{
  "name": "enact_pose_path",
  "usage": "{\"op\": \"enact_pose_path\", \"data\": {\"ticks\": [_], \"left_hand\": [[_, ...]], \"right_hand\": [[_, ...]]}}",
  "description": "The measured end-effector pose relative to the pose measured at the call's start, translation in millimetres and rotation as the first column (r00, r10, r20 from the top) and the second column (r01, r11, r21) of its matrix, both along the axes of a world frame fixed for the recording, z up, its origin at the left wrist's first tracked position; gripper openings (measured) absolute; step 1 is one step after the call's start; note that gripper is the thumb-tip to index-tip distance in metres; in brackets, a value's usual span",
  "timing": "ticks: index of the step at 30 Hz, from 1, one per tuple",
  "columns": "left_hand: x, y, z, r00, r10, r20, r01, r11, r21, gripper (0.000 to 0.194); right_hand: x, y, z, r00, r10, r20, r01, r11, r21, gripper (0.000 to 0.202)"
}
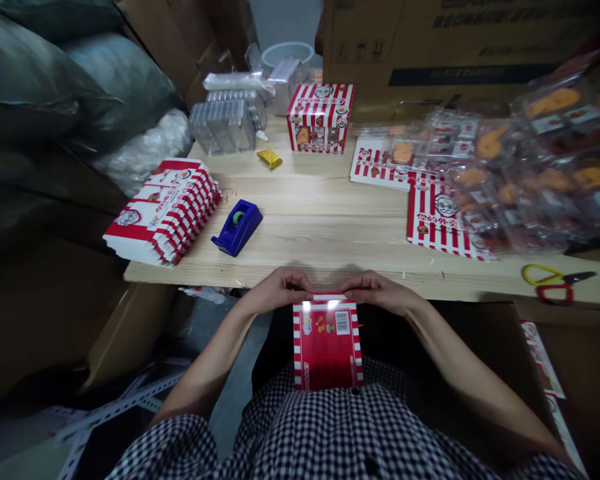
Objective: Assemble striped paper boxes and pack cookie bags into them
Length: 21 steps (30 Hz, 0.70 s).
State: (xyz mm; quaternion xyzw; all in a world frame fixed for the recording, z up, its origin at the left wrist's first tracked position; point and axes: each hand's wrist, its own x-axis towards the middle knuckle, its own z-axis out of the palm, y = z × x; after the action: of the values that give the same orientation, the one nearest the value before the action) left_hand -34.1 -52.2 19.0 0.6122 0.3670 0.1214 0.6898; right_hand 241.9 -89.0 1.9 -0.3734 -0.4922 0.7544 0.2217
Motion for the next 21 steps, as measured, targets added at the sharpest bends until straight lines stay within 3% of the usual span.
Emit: {"op": "enact_pose_path", "data": {"ticks": [8,11,15,21], "left_hand": [[1.9,-2.8,7.6,1.0,-0.024,0.021,0.024,1.0,-0.02,0.018],[2.8,-16.3,10.8,0.993,0.093,0.077,-0.08,0.984,-0.159,0.021],[5.3,-40.8,17.6,0.951,0.284,0.119,-0.227,0.908,-0.352,0.026],[6.3,-66.1,31.1,0.933,0.334,0.135,-0.274,0.901,-0.335,0.039]], "right_hand": [[2.9,-9.2,6.1,0.997,-0.076,-0.016,0.075,0.997,-0.029,0.028],[1.5,-25.0,17.4,0.991,-0.131,-0.034,0.131,0.991,0.002,0.028],[7.0,-45.8,31.2,0.986,-0.166,-0.029,0.166,0.986,0.0,0.027],[8.2,-60.2,36.6,0.968,-0.25,0.02,0.251,0.968,-0.024,0.027]]}}
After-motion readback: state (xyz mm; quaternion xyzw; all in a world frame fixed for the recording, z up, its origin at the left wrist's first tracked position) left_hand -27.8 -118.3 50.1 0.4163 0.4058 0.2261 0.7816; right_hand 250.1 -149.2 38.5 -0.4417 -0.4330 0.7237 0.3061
